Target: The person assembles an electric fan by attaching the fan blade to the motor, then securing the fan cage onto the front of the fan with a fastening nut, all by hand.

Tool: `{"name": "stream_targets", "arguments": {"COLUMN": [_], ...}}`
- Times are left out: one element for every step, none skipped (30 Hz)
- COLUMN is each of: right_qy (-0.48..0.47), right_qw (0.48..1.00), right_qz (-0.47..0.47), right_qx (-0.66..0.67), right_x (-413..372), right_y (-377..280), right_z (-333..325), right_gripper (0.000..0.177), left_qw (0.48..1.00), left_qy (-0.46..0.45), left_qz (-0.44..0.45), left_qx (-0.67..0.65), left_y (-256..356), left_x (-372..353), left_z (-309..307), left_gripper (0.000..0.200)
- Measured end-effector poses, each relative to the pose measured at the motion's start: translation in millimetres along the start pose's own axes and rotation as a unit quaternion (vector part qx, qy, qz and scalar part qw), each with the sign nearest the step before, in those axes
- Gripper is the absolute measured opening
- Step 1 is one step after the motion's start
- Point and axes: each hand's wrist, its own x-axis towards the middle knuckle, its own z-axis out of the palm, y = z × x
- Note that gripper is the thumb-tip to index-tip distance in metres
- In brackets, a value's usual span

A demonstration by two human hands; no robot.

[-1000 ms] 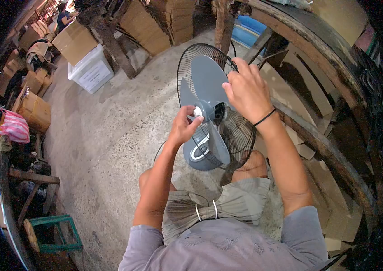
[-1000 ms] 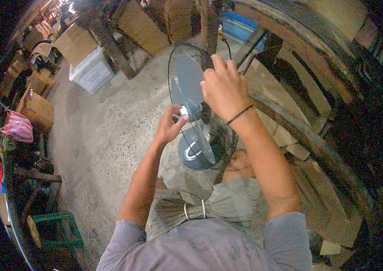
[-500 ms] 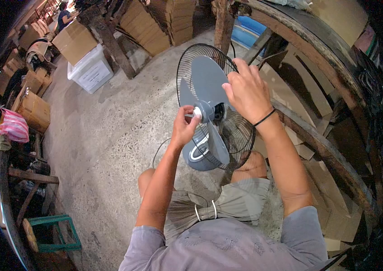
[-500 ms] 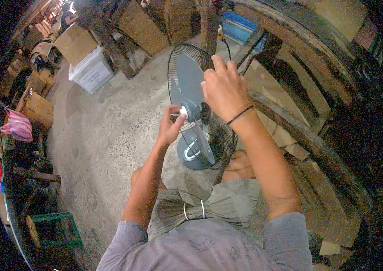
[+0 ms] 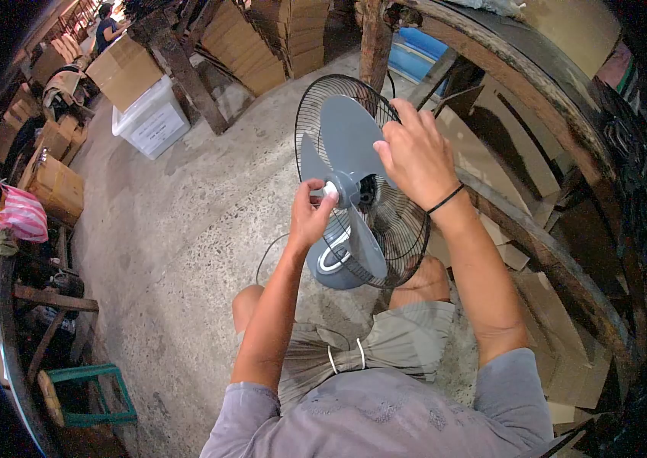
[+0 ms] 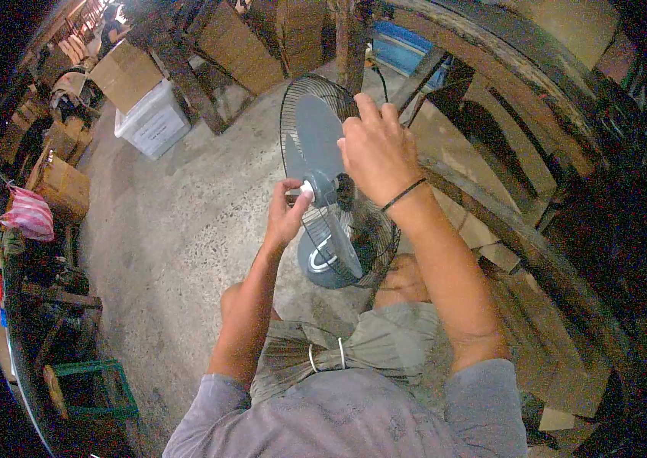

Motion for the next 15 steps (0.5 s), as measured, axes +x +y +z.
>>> {"name": "stream_targets", "arguments": {"right_qy": [-0.001,0.002,0.006,0.005,0.009,0.012,0.012,0.010,0.010,0.011,0.022,0.033,0.033,0.035,0.037], "right_qw": [1.000,1.000,1.000,1.000,1.000,1.000,1.000,1.000,1.000,1.000,1.000,0.999,0.999,0.999,0.999], "right_qz": [0.000,-0.002,-0.003,-0.002,-0.003,-0.003,-0.001,0.001,0.003,0.008,0.003,0.000,0.009,0.006,0.004], "right_qx": [0.000,-0.002,-0.004,-0.004,-0.004,-0.005,-0.006,-0.005,-0.006,-0.008,-0.005,-0.002,-0.004,0.004,0.013], "right_x": [0.4,0.7,0.9,0.9,0.8,0.2,-0.1,0.3,0.9,0.8,0.7,0.3,-0.1,0.0,-0.1], "right_y": [-0.6,-0.8,-0.7,-0.6,-0.2,0.1,-0.1,-0.6,-1.1,-1.1,-0.6,-0.3,0.0,-0.4,-0.4], "right_z": [-0.2,-0.2,0.1,0.8,2.0,2.9,2.7,2.2,1.4,2.2,4.0,5.3,5.7,4.9,3.7], "right_gripper": [0.019,0.019,0.019,0.019,0.019,0.018,0.018,0.019,0.019,0.019,0.018,0.017,0.017,0.016,0.015], "left_qw": [0.999,0.995,0.995,0.993,0.989,0.989,0.993,0.996,0.996,0.998,0.998,0.997,0.996,0.997,0.996], "left_qy": [-0.006,-0.012,-0.012,-0.017,-0.024,-0.026,-0.033,-0.041,-0.045,-0.042,-0.040,-0.045,-0.055,-0.044,-0.034], "left_qz": [-0.042,-0.084,-0.084,-0.115,-0.147,-0.147,-0.106,-0.064,-0.064,-0.046,-0.030,-0.052,-0.052,-0.068,-0.083], "left_qx": [0.030,0.061,0.061,0.037,0.013,0.013,0.027,0.041,0.040,0.032,0.023,0.037,0.038,0.016,-0.004], "left_y": [-5.9,-2.7,0.3,3.5,7.4,4.6,1.4,0.7,0.6,0.3,3.4,12.3,9.5,7.1,4.4], "left_x": [4.4,6.5,6.2,5.8,5.9,6.2,6.5,7.3,7.7,6.9,5.7,4.2,4.8,6.0,7.3], "left_z": [-1.3,-1.9,-2.5,-3.0,-2.5,-2.8,-4.4,-5.7,-6.0,-5.7,-5.0,-5.3,-4.4,-3.1,-1.7], "left_gripper": [0.025,0.025,0.025,0.024,0.024,0.024,0.025,0.027,0.027,0.026,0.026,0.026,0.026,0.027,0.028]}}
